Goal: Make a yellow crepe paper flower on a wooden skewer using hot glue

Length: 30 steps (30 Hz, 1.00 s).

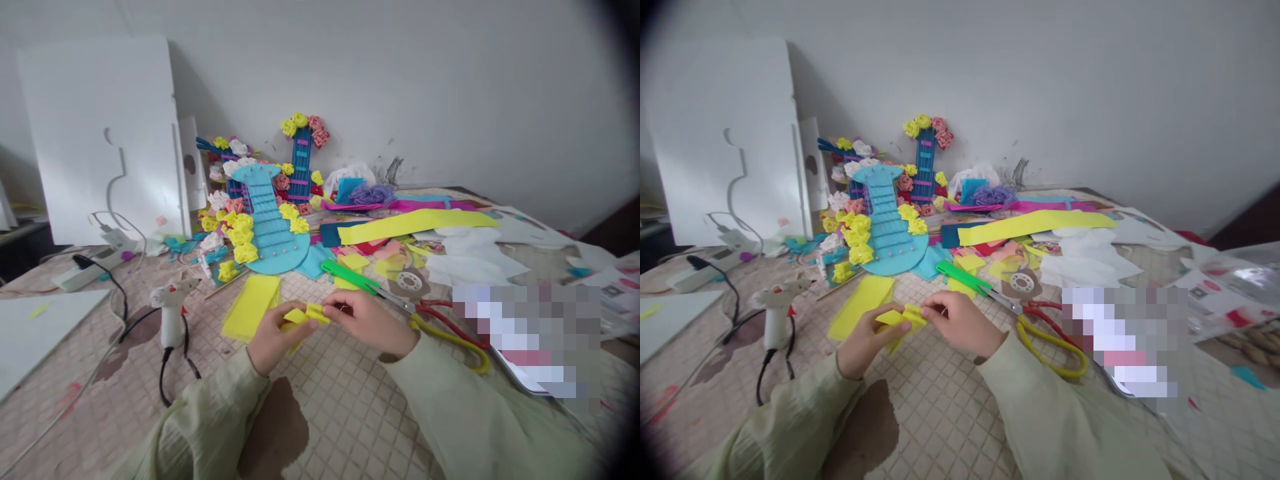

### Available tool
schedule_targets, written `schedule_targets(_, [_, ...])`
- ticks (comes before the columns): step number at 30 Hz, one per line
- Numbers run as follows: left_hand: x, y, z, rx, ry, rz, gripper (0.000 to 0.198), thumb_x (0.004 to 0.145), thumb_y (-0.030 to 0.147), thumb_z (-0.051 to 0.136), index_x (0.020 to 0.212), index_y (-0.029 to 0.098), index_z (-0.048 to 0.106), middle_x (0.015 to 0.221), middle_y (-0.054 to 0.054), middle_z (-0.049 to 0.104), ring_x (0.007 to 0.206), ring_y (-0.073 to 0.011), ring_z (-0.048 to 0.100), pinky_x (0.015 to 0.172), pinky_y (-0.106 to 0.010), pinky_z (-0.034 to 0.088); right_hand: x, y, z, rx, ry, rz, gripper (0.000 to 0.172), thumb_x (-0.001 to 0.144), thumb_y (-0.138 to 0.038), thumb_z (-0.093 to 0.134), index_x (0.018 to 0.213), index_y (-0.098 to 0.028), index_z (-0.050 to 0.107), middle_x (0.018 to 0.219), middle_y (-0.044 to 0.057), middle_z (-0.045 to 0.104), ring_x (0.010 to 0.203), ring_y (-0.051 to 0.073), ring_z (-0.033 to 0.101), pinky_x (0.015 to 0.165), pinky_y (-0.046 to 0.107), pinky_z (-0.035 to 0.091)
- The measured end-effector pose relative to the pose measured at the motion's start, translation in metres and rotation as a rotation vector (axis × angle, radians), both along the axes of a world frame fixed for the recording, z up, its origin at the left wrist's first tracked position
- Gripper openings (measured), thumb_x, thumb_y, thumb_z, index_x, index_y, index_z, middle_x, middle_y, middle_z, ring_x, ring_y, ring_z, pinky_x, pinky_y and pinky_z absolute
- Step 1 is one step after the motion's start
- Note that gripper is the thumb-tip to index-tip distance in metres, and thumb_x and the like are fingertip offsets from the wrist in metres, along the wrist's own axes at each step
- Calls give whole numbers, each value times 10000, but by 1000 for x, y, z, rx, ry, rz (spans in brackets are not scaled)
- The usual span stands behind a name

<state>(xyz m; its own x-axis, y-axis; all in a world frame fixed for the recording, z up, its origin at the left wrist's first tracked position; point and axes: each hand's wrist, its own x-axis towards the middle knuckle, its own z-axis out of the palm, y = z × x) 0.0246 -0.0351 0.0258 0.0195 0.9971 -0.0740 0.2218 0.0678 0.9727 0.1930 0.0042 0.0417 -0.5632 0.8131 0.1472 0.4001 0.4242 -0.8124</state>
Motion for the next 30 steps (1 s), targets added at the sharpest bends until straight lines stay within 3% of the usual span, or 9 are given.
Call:
schedule_targets(5, [-1, -4, -6, 68, 33, 0, 199, 625, 299, 637, 728, 165, 532, 620, 28, 540, 458, -68, 466, 408, -177, 381, -2, -2, -2, -19, 13, 16, 140, 792, -202, 480, 804, -153, 611, 809, 34, 622, 716, 122, 553, 627, 233, 437])
schedule_targets(11, [-5, -4, -10, 316, 90, -49, 71, 659, 201, 599, 699, 165, 553, 744, -18, 614, 721, -141, 577, 678, -251, 462, -5, -4, -6, -24, 53, 19, 133, 779, -193, 497, 810, -159, 622, 815, 36, 612, 757, 126, 559, 630, 225, 453])
schedule_targets(22, [-8, -5, -13, 376, 119, -93, 50, 690, 193, 579, 724, 158, 567, 808, -62, 600, 782, -172, 569, 725, -315, 458, -8, -7, -5, -99, 91, -3, 103, 738, -193, 550, 774, -169, 643, 781, 27, 595, 721, 119, 558, 575, 209, 465])
schedule_targets(30, [-8, -4, -11, 498, 131, -140, 76, 703, 148, 574, 778, 159, 570, 791, -56, 598, 770, -162, 566, 694, -301, 460, -5, -5, -1, -229, 99, 8, 99, 694, -212, 597, 770, -175, 649, 801, 16, 633, 740, 126, 574, 631, 235, 478])
